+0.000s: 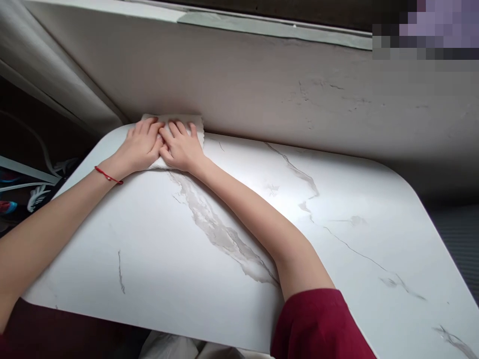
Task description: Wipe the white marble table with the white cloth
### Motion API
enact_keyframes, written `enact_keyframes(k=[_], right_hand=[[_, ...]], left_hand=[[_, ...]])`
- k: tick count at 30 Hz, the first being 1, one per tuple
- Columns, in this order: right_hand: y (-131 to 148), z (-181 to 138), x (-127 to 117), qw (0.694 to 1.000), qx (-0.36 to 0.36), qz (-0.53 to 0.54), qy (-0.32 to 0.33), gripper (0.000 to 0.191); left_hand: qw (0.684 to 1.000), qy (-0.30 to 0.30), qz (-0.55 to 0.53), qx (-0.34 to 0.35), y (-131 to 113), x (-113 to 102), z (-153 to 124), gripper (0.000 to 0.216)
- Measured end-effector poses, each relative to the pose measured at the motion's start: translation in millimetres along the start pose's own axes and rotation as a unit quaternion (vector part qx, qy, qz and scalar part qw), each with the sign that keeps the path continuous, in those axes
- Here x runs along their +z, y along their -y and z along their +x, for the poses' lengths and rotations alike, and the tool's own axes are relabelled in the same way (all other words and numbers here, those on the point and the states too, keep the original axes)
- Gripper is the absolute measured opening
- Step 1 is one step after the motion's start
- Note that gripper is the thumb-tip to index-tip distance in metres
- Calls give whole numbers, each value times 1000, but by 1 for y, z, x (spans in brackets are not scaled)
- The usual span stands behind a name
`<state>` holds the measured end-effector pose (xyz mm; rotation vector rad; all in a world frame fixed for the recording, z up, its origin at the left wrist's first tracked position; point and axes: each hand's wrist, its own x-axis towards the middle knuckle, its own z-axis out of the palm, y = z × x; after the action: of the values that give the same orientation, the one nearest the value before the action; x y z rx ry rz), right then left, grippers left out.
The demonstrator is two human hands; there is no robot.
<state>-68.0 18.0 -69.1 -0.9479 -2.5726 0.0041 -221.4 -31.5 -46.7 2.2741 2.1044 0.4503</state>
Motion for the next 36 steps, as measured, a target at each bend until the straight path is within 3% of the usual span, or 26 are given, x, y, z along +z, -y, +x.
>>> enact_keyframes(k=[7, 14, 18, 26, 31, 36], right_hand=[[0, 1, -1, 1000, 7, -20, 17, 54], [-2, 2, 0, 1000, 6, -7, 6, 52], [2, 2, -6, 998, 26, -42, 32, 51], [13, -6, -22, 996, 38, -66, 55, 54], [22, -42, -37, 996, 9, -40, 81, 57], [45, -125, -62, 995, -38, -44, 80, 60]], left_hand=[[997, 1, -76, -14, 3, 3, 2, 85], [996, -2, -93, -2, 7, 4, 5, 92], [995, 14, -93, 22, 10, 3, 6, 101], [999, 20, -19, 42, 12, 0, 1, 84], [996, 52, 42, 64, -9, -8, -33, 68], [986, 42, 107, 121, -54, -29, -109, 65]])
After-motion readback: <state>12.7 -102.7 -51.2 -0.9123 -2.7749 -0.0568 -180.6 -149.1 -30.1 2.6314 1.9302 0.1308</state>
